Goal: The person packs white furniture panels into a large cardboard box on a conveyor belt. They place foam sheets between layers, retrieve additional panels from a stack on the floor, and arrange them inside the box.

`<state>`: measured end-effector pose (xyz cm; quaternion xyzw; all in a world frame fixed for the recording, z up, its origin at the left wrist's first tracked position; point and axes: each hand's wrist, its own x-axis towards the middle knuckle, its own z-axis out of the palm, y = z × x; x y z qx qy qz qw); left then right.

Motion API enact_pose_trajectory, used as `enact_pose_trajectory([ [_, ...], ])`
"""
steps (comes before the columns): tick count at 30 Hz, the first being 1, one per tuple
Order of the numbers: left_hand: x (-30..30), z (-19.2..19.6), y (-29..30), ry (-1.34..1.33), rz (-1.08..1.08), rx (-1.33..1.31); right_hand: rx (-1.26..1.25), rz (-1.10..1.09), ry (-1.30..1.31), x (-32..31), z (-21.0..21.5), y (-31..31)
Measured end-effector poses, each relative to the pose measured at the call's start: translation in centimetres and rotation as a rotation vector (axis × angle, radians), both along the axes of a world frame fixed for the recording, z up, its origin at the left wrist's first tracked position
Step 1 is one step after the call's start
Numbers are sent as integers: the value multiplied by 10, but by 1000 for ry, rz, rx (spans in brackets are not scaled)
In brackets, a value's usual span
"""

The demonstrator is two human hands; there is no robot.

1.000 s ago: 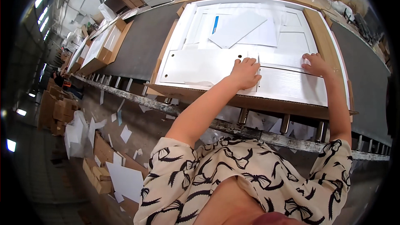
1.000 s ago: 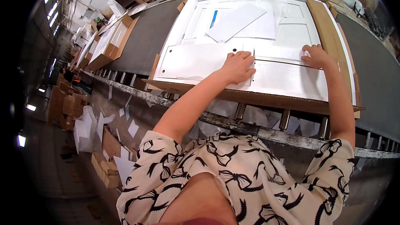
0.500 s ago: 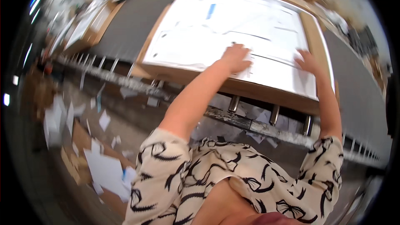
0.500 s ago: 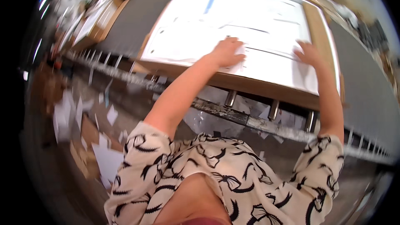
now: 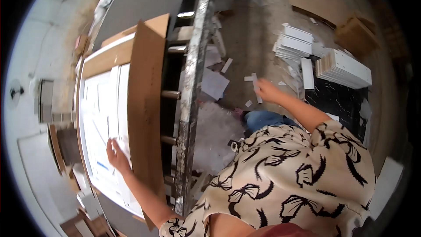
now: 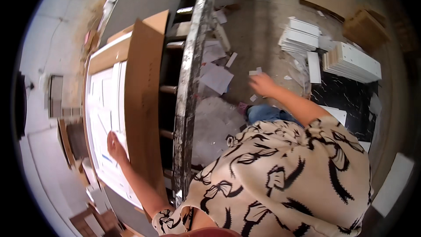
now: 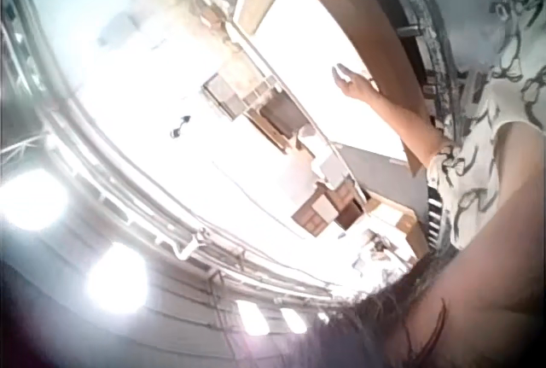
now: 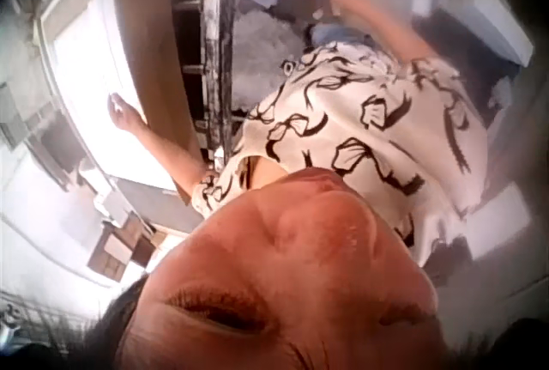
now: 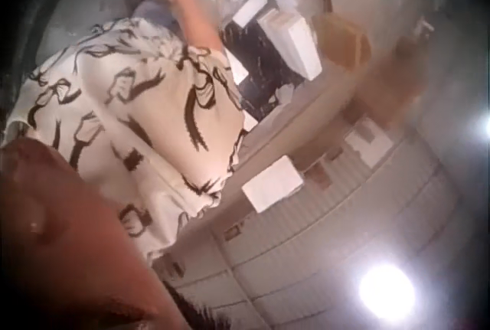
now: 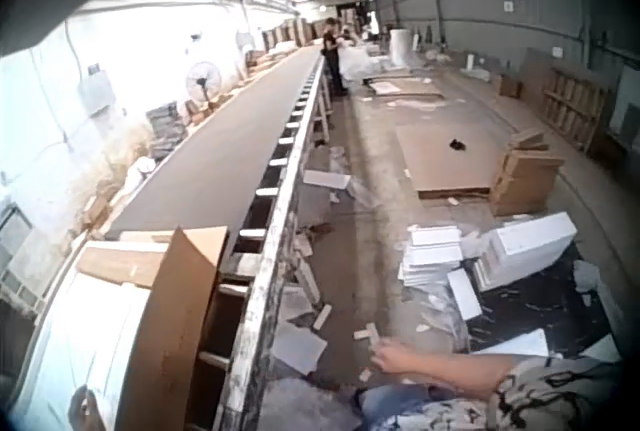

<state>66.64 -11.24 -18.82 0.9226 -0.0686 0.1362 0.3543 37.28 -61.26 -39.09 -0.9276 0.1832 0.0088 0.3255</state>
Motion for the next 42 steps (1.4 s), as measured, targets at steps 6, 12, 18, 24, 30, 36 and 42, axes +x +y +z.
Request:
enact_pose_trajectory([
  [6,-61,36,-78,-282,49,66,-101,-452,961,-383,-107,-102],
  [12,-143,-26,-252,-349,-259,-139,135,-525,1167,-369,-112,-129],
  [18,-199,-88,-442,654,-623,-78,170,-305,390,-135,-126,-250],
  [24,-137,-82,-544,574,-849,268,324,-377,-41,-19,-76,-363],
  [30,-53,-88,-613,409,-888,291,233,-310,437,-20,-169,-439],
  [36,103,-102,-744,288,-778,-24,87,-194,629,-58,-260,-478],
  [42,269,-100,-984,-17,-1065,132,-90,1,804,3,-285,-613],
])
